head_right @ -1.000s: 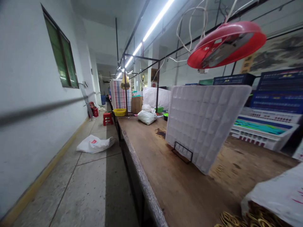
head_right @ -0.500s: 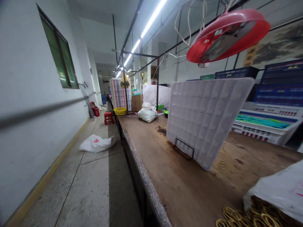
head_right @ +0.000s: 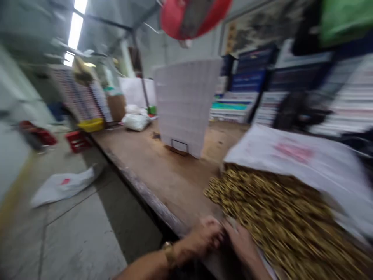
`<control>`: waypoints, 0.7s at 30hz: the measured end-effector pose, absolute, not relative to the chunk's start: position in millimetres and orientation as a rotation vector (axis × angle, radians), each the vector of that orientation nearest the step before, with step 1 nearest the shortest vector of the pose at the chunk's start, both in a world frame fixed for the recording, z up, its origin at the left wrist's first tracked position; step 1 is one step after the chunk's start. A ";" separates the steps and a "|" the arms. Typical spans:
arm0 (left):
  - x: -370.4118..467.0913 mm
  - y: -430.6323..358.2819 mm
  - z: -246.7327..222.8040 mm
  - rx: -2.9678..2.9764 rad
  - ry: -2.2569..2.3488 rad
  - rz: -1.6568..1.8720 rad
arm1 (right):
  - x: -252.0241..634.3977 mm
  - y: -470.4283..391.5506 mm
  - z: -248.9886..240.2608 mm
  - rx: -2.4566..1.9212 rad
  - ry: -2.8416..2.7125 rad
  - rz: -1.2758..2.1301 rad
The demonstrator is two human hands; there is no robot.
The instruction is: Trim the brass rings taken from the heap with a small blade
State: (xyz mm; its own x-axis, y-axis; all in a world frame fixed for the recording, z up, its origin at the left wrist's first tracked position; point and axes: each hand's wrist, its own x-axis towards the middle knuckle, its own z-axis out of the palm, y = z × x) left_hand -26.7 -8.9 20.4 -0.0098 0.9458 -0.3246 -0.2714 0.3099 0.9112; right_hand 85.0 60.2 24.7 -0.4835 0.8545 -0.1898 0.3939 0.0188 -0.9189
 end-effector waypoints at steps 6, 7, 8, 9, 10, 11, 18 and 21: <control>-29.0 -13.1 38.6 0.754 1.115 1.234 | 92.4 52.6 34.8 -1.107 -1.861 1.250; -30.5 -15.2 41.4 0.756 1.106 1.237 | 91.2 50.3 39.2 -1.101 -1.872 1.228; -31.5 -17.5 43.6 0.753 1.096 1.236 | 90.3 47.5 43.3 -1.093 -1.881 1.212; -31.9 -19.8 45.2 0.745 1.089 1.237 | 89.9 44.6 46.7 -1.084 -1.891 1.204; -31.8 -21.8 46.2 0.734 1.082 1.238 | 90.0 42.0 49.3 -1.076 -1.899 1.198; -31.6 -23.3 46.7 0.722 1.076 1.241 | 90.4 39.9 50.9 -1.067 -1.904 1.194; -31.0 -24.5 47.7 0.683 1.059 1.254 | 95.8 39.2 49.8 -1.025 -1.914 1.155; -30.8 -23.5 49.2 0.674 1.092 1.257 | 100.1 37.6 46.4 -1.077 -2.028 1.004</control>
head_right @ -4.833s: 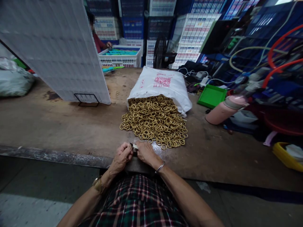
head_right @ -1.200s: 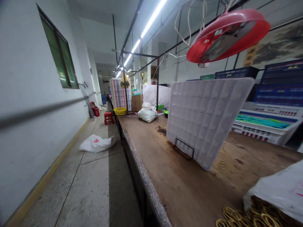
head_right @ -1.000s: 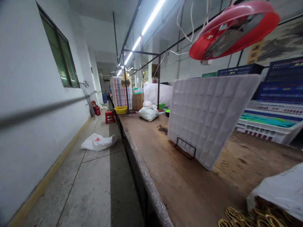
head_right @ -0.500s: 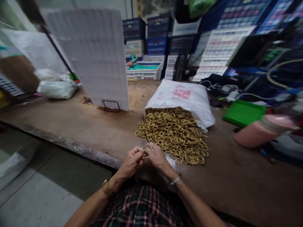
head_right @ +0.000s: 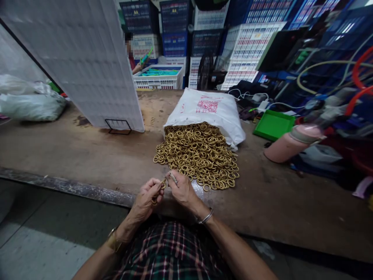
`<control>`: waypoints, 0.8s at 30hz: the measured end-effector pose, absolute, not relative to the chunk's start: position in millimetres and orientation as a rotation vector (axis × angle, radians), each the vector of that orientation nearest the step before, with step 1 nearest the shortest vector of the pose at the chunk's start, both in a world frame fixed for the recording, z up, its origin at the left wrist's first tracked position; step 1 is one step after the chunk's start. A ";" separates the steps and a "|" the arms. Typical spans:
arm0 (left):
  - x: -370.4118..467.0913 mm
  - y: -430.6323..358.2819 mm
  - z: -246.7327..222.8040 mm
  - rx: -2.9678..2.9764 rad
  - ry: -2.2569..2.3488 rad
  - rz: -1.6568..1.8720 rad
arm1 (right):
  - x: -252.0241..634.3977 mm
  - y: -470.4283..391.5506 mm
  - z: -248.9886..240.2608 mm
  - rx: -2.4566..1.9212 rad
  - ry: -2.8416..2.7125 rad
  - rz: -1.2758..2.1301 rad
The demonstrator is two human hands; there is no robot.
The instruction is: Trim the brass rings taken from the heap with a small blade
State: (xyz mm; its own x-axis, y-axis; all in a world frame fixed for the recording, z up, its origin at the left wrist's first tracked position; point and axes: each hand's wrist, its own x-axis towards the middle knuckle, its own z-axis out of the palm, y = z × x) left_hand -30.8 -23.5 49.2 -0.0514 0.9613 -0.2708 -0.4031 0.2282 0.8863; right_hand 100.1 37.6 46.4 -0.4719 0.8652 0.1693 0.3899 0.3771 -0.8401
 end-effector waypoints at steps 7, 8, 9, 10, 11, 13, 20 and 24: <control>-32.0 -19.9 44.1 0.776 1.173 1.273 | 106.1 28.6 37.8 -1.063 -2.460 0.551; -32.2 -19.6 42.9 0.801 1.191 1.269 | 105.8 28.2 38.1 -1.082 -2.475 0.532; -32.2 -19.3 42.0 0.826 1.211 1.263 | 105.3 28.0 39.0 -1.099 -2.486 0.515; -32.1 -19.1 41.5 0.849 1.231 1.255 | 104.7 27.9 40.1 -1.112 -2.494 0.502; -31.9 -18.9 41.4 0.870 1.250 1.247 | 104.0 27.9 41.5 -1.124 -2.499 0.494; -31.2 -18.9 42.2 0.900 1.283 1.237 | 102.9 27.9 44.3 -1.146 -2.509 0.493; -32.1 -21.3 47.7 0.998 1.299 1.267 | 103.5 29.6 48.6 -1.133 -2.548 0.657; -34.1 -24.4 43.0 1.038 1.292 1.228 | 105.2 30.2 45.7 -1.171 -2.624 0.713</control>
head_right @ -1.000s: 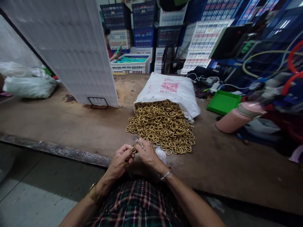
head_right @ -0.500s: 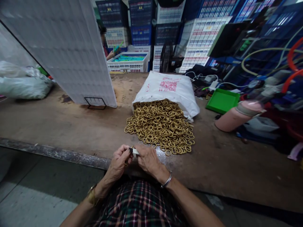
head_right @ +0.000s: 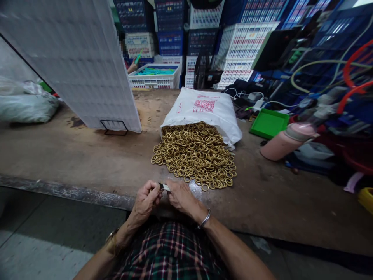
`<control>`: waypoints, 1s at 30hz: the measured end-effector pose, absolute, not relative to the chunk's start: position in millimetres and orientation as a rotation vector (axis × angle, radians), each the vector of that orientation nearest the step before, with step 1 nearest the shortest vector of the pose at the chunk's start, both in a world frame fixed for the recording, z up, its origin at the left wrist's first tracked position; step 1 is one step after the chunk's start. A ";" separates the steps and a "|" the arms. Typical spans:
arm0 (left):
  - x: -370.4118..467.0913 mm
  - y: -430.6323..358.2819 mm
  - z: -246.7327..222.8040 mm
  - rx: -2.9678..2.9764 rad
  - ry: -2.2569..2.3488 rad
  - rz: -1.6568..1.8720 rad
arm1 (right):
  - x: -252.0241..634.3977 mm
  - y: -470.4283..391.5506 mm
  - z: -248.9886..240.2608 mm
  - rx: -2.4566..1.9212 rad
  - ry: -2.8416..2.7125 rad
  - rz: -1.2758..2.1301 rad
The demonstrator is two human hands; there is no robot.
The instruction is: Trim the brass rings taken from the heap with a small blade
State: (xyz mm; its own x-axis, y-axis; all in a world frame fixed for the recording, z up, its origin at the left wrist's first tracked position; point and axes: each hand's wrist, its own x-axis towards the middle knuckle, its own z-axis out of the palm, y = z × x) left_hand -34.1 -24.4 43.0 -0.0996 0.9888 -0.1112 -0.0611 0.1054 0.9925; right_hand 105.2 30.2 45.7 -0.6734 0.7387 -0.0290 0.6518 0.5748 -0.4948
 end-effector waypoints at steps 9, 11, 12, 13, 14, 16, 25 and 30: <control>-35.6 -32.6 44.9 0.574 0.907 1.166 | 122.2 41.0 21.9 -1.637 -2.569 0.349; -38.4 -28.0 42.5 0.391 0.813 1.162 | 125.6 46.0 20.6 -1.649 -2.469 0.300; -39.8 -25.5 39.8 0.317 0.787 1.158 | 126.2 48.7 20.5 -1.662 -2.418 0.279; -40.9 -23.3 36.4 0.260 0.774 1.156 | 126.2 51.5 20.4 -1.681 -2.373 0.261; -41.9 -21.7 32.8 0.221 0.772 1.155 | 125.8 54.5 20.2 -1.706 -2.336 0.245; -43.1 -20.3 26.4 0.187 0.787 1.157 | 124.4 60.3 19.3 -1.762 -2.300 0.220; -45.2 -20.3 19.7 0.252 0.825 1.181 | 121.5 71.6 12.4 -1.808 -2.360 0.147; -44.8 -15.4 16.0 0.252 0.844 1.161 | 125.0 72.0 6.9 -1.751 -2.318 0.108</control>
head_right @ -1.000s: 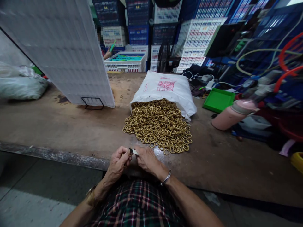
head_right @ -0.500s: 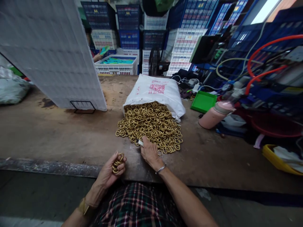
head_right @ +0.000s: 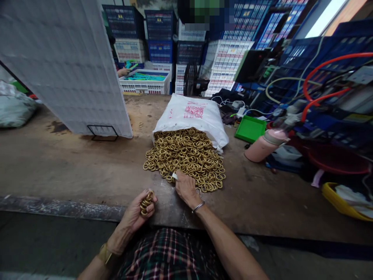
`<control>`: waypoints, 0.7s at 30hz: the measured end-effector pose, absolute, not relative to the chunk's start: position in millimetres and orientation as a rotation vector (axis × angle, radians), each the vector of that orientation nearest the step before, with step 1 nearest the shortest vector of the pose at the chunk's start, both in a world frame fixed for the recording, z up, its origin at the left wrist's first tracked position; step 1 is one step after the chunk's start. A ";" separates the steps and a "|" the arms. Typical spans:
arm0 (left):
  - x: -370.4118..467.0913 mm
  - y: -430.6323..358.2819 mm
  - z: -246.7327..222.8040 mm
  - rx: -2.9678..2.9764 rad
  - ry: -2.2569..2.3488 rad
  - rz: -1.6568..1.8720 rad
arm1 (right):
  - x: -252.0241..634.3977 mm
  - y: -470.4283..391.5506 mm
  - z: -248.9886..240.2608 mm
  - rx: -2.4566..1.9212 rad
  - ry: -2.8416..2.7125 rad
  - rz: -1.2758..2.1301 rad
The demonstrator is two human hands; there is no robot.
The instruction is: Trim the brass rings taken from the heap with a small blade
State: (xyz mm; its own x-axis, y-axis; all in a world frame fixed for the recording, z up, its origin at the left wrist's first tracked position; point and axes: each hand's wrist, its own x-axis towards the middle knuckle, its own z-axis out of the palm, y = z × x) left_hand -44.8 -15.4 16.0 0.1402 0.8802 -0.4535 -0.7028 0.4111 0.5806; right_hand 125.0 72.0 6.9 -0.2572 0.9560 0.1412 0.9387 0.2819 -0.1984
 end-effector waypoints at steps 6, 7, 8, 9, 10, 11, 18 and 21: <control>-44.8 -8.1 17.3 0.134 0.753 1.080 | 128.6 69.0 7.6 -1.559 -2.264 0.185; -44.8 -6.8 18.3 0.096 0.730 1.074 | 128.0 67.5 7.9 -1.521 -2.260 0.220; -44.7 -5.5 19.4 0.065 0.710 1.070 | 127.0 65.5 8.2 -1.477 -2.258 0.260; -44.6 -4.4 20.4 0.042 0.692 1.069 | 125.4 62.9 8.5 -1.426 -2.251 0.304; -44.4 -3.4 21.1 0.028 0.677 1.070 | 123.5 59.9 9.1 -1.363 -2.245 0.356; -44.1 -2.6 21.6 0.020 0.668 1.076 | 121.3 56.5 10.1 -1.288 -2.240 0.416; -38.9 -0.6 17.5 0.100 0.897 1.205 | 106.5 36.4 23.6 -0.961 -2.185 0.684; -37.8 -2.2 17.4 0.200 0.959 1.211 | 105.0 34.8 23.0 -0.936 -2.175 0.719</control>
